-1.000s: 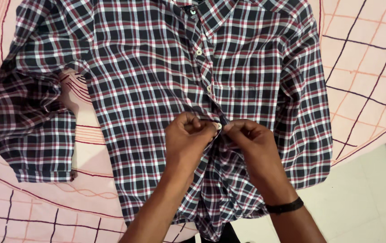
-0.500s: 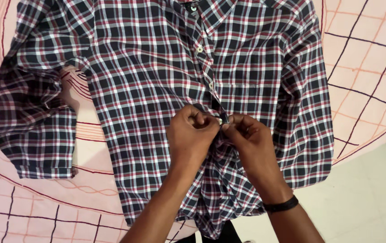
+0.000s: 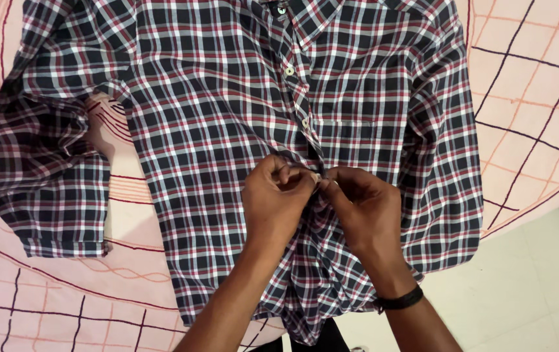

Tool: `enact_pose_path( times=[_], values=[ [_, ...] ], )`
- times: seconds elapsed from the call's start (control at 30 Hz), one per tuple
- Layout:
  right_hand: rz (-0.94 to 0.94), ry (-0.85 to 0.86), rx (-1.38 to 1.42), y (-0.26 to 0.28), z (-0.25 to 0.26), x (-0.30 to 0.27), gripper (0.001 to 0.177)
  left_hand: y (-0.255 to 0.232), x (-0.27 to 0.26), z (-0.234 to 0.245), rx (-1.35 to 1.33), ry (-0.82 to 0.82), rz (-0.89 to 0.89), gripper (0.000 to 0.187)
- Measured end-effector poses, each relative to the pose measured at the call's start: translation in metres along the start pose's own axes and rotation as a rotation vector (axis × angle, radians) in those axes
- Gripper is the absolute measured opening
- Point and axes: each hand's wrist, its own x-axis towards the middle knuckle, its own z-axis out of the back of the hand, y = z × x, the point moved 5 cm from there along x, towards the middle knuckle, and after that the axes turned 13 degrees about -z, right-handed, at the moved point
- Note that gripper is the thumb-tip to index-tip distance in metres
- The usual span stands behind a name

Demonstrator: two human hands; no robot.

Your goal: The person buttons a checkered shirt on a bed by inserting each button into its corresponding hole from the bottom up to the collar.

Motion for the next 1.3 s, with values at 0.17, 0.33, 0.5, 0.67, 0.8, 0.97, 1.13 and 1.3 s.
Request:
enact_pose_path(
  times=[0.17,0.33,0.5,0.67,0.8,0.97,1.13,1.3],
  values=[
    [-0.134,0.072,-0.144,0.001,0.008,0.001,0.017,0.005,-0.002,0.006,-0.018,0.010,0.049,0.034],
    [-0.076,0.076,-0.099,0.006,0.003,0.009,0.016,0.001,0.000,0.006,-0.065,0.029,-0.060,0.033],
    [0.064,-0.071,-0.242,0.015,-0.005,-0.001,0.015,-0.007,0.001,0.006,0.082,-0.010,-0.075,0.033],
    [0.182,-0.147,-0.268,0.019,-0.012,-0.012,0.015,-0.011,0.002,0.007,0.184,-0.003,-0.001,0.028],
    [0.295,-0.208,-0.268,0.021,-0.015,-0.017,0.015,-0.014,0.002,0.010,0.165,-0.003,0.120,0.032],
    [0.305,-0.242,-0.257,0.022,-0.014,-0.019,0.016,-0.014,0.002,0.007,0.066,-0.013,0.187,0.036],
    [0.367,-0.220,-0.260,0.028,-0.014,-0.026,0.016,-0.007,-0.001,0.010,-0.041,-0.083,0.157,0.028],
    [0.378,-0.228,-0.261,0.030,-0.016,-0.031,0.015,0.002,-0.004,0.007,-0.145,-0.149,0.351,0.032]
  ],
)
